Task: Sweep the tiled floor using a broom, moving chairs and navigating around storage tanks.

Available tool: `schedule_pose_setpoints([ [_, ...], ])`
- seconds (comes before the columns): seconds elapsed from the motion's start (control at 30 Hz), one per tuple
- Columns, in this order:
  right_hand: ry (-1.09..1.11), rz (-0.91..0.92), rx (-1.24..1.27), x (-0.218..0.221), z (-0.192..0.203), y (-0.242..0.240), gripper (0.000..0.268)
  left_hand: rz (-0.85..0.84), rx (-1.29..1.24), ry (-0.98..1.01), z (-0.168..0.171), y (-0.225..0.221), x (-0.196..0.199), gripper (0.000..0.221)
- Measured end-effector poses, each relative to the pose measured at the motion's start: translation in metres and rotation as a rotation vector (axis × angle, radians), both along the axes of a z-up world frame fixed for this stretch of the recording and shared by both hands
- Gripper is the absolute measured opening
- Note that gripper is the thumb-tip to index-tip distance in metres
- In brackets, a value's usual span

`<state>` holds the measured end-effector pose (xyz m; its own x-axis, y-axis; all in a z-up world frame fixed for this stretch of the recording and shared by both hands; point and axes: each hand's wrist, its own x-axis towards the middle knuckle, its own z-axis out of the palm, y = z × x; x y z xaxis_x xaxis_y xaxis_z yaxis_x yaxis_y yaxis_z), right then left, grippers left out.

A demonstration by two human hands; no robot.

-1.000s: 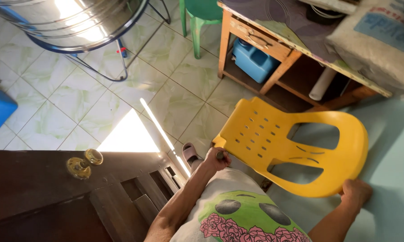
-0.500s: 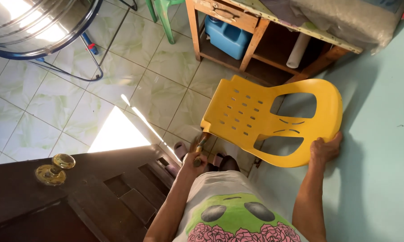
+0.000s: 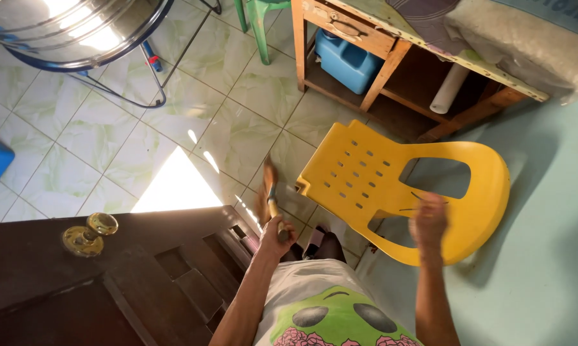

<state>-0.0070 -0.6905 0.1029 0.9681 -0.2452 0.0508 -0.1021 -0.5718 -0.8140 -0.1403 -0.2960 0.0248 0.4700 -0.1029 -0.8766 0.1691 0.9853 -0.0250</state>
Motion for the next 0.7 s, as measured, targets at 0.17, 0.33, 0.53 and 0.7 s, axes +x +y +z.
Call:
schedule_pose_setpoints([
  [0.17, 1.049, 0.477, 1.017, -0.024, 0.066, 0.175, 0.039, -0.217, 0.245, -0.161, 0.035, -0.017, 0.038, 0.031],
  [0.33, 1.391, 0.318, 1.324, -0.025, -0.014, 0.260, 0.051, -0.349, 0.428, -0.312, 0.057, -0.001, 0.075, 0.040],
  [0.53, 1.300, 0.251, 1.427, 0.034, -0.056, 0.307, 0.038, -0.662, 0.492, -0.314, 0.041, 0.045, 0.131, 0.033],
  [0.7, 1.024, -0.059, 1.203, 0.055, -0.132, 0.374, 0.026, -0.558, 0.415, -0.220, -0.014, 0.086, 0.156, 0.033],
])
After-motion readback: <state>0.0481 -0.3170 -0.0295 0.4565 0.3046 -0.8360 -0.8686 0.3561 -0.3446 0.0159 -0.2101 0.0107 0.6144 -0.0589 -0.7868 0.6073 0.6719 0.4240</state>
